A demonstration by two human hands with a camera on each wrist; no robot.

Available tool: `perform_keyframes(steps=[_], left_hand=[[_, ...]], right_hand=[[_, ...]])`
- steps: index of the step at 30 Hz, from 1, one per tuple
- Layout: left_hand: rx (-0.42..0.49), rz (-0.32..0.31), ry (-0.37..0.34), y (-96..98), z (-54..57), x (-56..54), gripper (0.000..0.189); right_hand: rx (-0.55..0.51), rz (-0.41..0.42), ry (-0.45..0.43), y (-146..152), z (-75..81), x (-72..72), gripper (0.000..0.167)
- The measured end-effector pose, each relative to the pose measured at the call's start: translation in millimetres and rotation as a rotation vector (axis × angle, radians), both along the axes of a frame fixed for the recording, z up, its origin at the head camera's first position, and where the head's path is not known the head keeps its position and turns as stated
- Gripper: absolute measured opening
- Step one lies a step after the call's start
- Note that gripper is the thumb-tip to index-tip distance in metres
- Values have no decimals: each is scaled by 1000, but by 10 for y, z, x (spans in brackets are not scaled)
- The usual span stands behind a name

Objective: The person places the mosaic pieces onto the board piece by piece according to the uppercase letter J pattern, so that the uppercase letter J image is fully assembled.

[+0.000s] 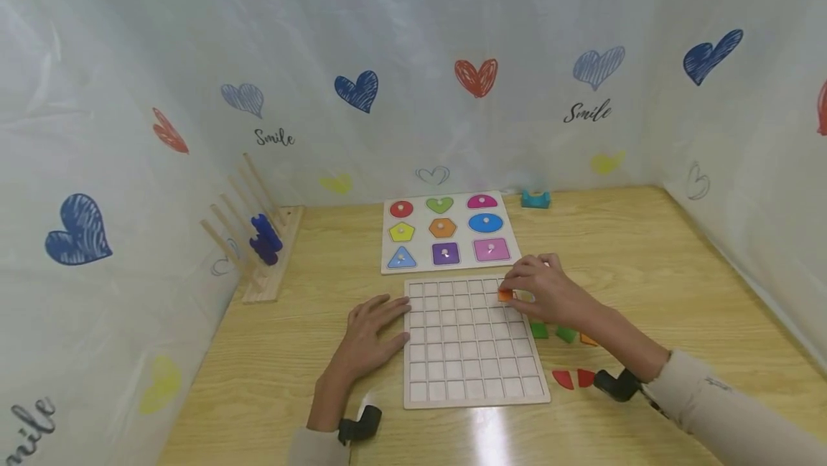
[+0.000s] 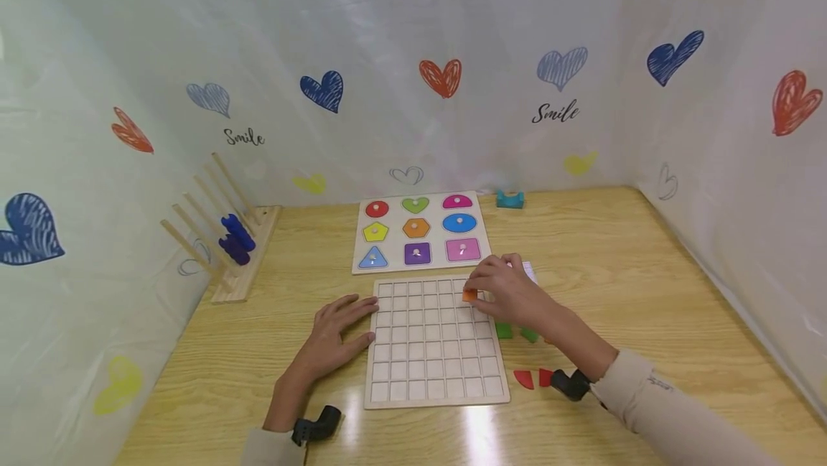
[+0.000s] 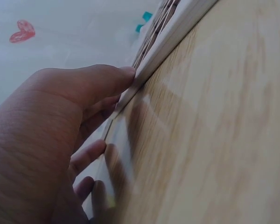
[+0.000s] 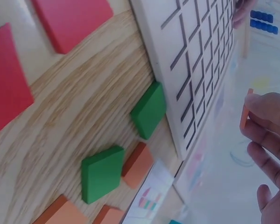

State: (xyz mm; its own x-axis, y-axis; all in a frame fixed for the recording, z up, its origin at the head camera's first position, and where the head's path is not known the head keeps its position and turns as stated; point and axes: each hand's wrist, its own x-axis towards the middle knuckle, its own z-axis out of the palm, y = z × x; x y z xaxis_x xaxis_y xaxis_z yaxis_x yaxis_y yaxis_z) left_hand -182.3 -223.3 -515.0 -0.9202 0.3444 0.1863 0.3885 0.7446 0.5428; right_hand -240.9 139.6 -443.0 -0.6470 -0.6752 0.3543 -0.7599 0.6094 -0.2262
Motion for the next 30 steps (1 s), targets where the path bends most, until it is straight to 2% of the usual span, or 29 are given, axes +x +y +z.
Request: perform_keyframes(steps=[9, 30], left_hand=[[-8, 8, 10, 2, 16, 13, 50], [-12, 9, 15, 19, 20, 7, 49]], right_hand=[[-4, 32, 59, -154, 7, -39, 20], [-5, 84, 29, -443, 5, -89, 20]])
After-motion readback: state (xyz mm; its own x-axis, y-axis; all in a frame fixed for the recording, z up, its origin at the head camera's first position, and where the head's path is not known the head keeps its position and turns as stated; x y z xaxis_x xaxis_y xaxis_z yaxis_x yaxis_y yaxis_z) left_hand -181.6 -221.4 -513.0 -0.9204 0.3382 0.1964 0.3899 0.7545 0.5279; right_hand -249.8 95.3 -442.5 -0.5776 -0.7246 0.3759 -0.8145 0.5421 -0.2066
